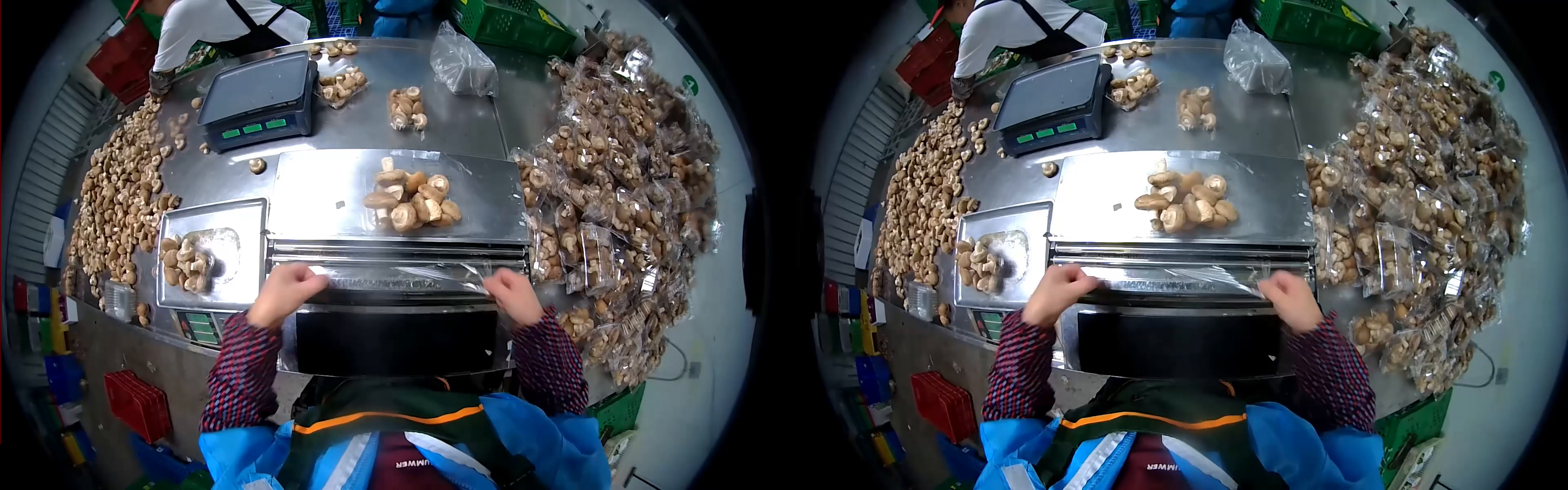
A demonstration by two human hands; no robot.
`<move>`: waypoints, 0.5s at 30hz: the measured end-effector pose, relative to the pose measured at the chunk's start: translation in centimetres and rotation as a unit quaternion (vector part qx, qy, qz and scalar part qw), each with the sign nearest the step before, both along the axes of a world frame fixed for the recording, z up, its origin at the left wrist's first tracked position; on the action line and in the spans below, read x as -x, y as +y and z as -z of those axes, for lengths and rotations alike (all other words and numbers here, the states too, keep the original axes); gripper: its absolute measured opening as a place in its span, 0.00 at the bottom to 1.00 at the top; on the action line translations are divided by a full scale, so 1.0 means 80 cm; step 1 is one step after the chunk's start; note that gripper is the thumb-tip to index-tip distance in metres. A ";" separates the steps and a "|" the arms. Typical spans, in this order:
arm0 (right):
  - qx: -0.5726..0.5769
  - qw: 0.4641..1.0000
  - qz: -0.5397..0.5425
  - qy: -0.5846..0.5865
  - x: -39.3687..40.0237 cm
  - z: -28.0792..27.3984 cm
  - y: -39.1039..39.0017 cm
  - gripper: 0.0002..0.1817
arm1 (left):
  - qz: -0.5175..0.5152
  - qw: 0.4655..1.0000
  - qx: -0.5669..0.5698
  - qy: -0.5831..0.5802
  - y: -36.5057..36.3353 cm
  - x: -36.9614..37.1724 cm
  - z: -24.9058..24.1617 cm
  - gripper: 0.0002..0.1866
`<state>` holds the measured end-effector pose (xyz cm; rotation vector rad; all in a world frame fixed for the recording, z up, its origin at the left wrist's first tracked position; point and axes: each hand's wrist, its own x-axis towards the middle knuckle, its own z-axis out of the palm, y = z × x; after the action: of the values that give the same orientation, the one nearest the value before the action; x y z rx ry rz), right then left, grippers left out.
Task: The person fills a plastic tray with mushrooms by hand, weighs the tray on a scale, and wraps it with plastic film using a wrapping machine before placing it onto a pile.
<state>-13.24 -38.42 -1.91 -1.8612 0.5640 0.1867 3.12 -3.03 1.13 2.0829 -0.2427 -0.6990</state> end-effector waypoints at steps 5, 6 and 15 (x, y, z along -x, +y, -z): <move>-0.288 0.941 0.168 0.054 0.024 -0.035 0.025 0.11 | -0.041 0.963 -0.077 -0.256 0.040 0.025 -0.010 0.10; -0.246 0.956 0.154 0.037 0.009 -0.039 0.029 0.11 | 0.047 0.903 -0.183 -0.386 0.022 0.022 -0.016 0.14; -0.627 0.747 0.042 0.217 -0.023 -0.031 -0.020 0.19 | 0.034 0.956 -0.109 -0.270 -0.031 0.011 0.048 0.16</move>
<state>-11.40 -40.03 0.58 -0.4444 0.5940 0.7482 2.25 -5.50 -2.72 2.4582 -0.5649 -0.1815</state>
